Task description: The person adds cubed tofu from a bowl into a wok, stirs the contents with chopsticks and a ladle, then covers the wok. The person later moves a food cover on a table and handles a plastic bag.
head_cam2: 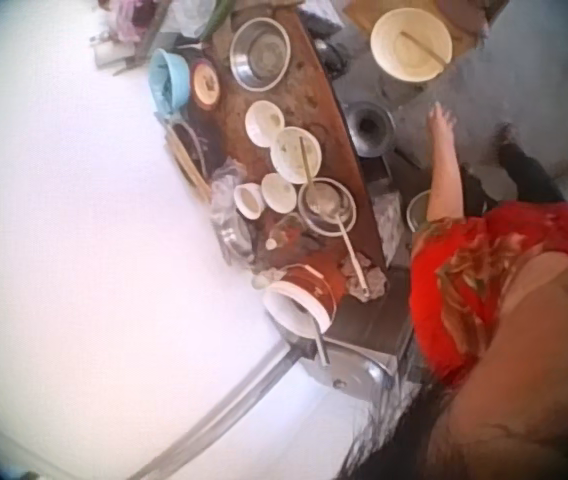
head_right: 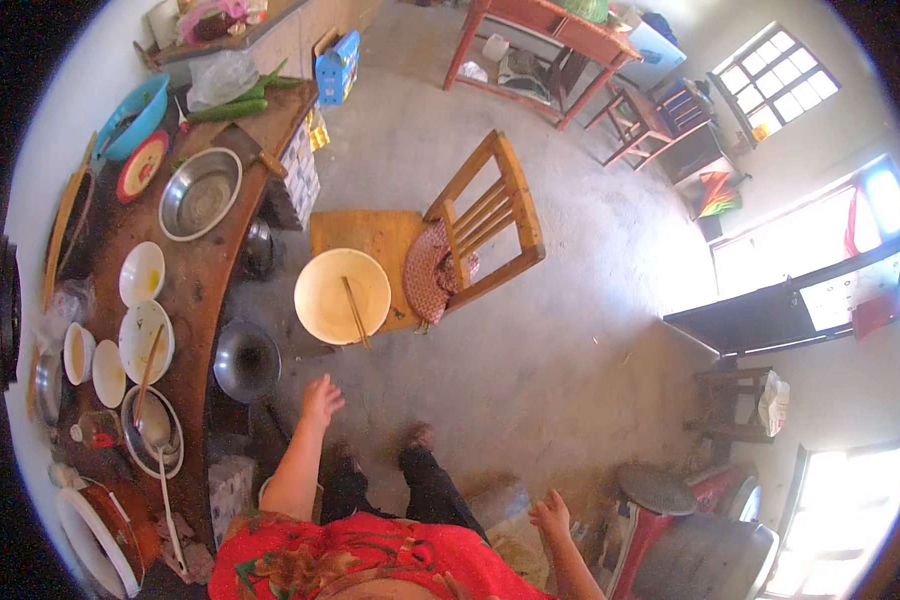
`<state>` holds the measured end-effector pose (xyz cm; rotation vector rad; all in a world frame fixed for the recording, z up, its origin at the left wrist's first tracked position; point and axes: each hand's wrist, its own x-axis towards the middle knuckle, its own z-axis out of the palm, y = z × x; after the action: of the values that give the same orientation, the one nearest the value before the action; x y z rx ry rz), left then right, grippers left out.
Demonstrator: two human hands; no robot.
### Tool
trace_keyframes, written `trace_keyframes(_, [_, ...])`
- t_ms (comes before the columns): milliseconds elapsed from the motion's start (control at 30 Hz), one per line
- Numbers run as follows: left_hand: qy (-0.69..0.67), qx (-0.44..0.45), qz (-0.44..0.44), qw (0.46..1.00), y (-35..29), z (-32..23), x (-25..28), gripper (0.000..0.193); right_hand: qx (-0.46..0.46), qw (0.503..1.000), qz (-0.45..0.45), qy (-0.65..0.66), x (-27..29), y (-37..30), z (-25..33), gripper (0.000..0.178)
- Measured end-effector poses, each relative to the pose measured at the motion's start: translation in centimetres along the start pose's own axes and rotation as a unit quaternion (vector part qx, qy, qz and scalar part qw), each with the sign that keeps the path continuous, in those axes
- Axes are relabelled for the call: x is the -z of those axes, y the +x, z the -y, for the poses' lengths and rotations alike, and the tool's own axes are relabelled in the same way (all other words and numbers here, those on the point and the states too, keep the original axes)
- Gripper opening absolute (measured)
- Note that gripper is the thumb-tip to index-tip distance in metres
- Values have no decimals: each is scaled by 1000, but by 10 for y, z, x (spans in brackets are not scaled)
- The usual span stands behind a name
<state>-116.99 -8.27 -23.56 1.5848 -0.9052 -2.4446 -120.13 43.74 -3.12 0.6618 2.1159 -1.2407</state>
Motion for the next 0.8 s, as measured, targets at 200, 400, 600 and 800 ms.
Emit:
trace_keyframes(200, [76, 25, -9, 997, -62, 2, -24, 34, -76, 977, -77, 182, 2, 5, -9, 55])
trace_keyframes(400, [109, -99, 26, 989, -103, -20, -141, 30, -10, 986, 38, 160, 36, 104, 2, 61])
trace_keyframes(600, [115, -257, 3, 960, -161, -51, -277, 27, 69, 988, 92, 99, 144, 200, 108, 57])
trace_keyframes(800, [172, -399, -30, 900, -189, -69, -386, 28, 300, 940, 128, -99, 193, 288, 229, 58])
